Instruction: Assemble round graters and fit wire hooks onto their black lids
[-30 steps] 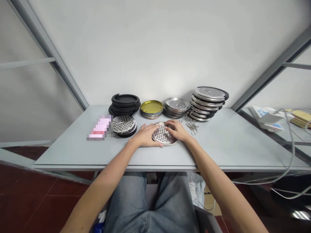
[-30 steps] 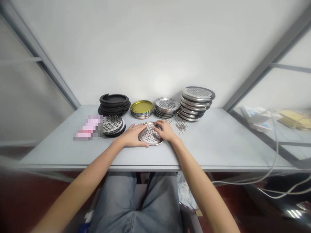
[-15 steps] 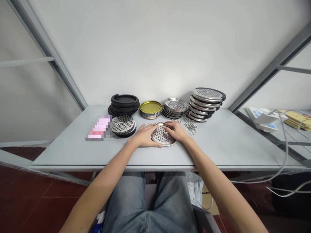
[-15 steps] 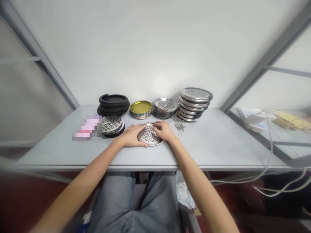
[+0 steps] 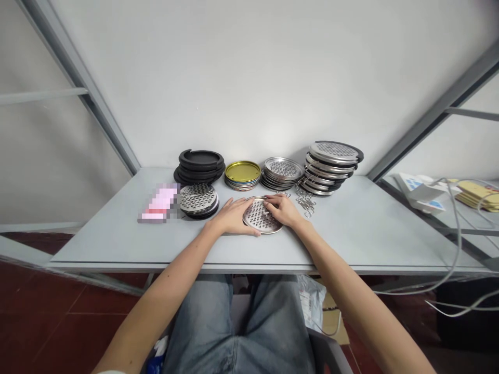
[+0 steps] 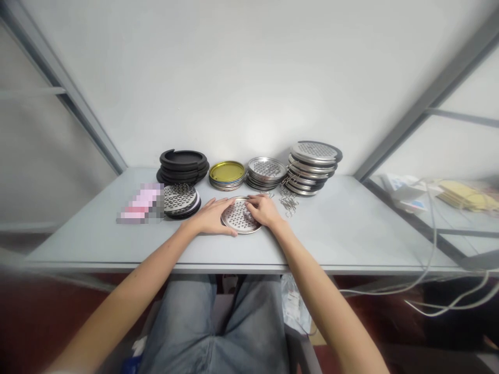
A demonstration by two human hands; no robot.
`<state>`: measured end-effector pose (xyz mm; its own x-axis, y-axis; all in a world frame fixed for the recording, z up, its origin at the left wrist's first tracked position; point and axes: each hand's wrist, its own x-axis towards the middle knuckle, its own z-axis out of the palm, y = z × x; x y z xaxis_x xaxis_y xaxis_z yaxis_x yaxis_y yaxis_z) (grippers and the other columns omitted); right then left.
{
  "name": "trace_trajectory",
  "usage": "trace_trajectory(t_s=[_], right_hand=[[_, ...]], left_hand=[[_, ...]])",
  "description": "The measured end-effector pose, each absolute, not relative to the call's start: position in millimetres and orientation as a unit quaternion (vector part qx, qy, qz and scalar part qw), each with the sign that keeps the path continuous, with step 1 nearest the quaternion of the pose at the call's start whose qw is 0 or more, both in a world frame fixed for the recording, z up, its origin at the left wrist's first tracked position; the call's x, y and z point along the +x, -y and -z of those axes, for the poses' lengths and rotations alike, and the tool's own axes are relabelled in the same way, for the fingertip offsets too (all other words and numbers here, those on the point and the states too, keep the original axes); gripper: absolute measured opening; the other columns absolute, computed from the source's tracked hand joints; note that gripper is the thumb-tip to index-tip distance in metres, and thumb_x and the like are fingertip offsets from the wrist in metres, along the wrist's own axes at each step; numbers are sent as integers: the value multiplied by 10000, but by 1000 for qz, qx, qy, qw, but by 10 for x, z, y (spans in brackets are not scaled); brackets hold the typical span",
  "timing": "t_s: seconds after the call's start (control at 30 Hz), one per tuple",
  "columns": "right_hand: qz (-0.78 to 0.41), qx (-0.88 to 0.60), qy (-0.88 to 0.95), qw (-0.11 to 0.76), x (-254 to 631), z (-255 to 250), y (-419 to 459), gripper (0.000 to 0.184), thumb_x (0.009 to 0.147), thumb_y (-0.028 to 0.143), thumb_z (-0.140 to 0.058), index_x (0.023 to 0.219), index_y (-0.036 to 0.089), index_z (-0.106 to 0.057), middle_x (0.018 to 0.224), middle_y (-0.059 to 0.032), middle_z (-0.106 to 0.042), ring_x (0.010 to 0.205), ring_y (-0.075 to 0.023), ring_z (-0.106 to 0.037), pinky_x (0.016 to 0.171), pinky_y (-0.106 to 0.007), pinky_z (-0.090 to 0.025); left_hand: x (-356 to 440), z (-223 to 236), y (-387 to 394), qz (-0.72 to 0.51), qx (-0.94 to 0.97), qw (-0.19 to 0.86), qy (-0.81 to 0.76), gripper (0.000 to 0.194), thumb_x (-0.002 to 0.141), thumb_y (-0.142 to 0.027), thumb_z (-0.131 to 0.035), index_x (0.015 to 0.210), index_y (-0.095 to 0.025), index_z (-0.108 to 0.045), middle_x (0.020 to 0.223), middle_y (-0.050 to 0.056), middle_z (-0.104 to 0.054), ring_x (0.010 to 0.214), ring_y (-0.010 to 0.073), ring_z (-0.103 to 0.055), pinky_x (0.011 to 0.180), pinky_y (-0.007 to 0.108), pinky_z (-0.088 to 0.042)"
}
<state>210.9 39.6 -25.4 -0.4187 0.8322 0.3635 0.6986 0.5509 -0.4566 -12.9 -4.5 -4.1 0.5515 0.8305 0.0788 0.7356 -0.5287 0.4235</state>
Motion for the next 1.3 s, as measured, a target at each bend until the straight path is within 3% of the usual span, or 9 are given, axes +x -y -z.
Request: trace_trajectory(t_s=[0.13, 0.43, 0.67, 1.3], right_hand=[[-128, -464, 831, 280, 2112, 267, -415, 320, 900, 331, -468, 831, 231, -764, 1125, -53, -701, 1084, -267, -607, 973, -415, -437], [-195, -466, 792, 343, 2154, 303, -471, 373, 923, 341, -402, 840, 198, -737, 1030, -49, -728, 1027, -246, -642, 922, -376, -464], [-174, -468, 799, 335, 2155, 294, -451, 458, 960, 429, -332, 886, 186, -713, 961, -61, -729, 964, -244, -645, 861, -334, -466], [-178, -462, 806, 326, 2141, 354, -513, 443, 948, 370, -361, 880, 182, -756, 1104, -86, -703, 1017, -245, -640, 923, -354, -445]], left_hand=[[-126, 33, 54, -143, 859, 170, -462, 1134, 535, -728, -702, 1465, -258, -252, 1499, 104, -356, 1388, 302, -298, 1148, 463, -157], [-151, 36, 22, -138, 875, 158, -436, 1071, 576, -728, -678, 1461, -275, -279, 1503, 77, -358, 1390, 301, -294, 1142, 464, -166], [-156, 49, 22, -136, 873, 170, -436, 1032, 603, -709, -677, 1455, -267, -297, 1513, 71, -341, 1410, 294, -251, 1150, 455, -135], [-154, 51, 21, -124, 876, 177, -430, 1008, 628, -716, -648, 1453, -264, -286, 1528, 60, -309, 1420, 295, -214, 1152, 469, -113]])
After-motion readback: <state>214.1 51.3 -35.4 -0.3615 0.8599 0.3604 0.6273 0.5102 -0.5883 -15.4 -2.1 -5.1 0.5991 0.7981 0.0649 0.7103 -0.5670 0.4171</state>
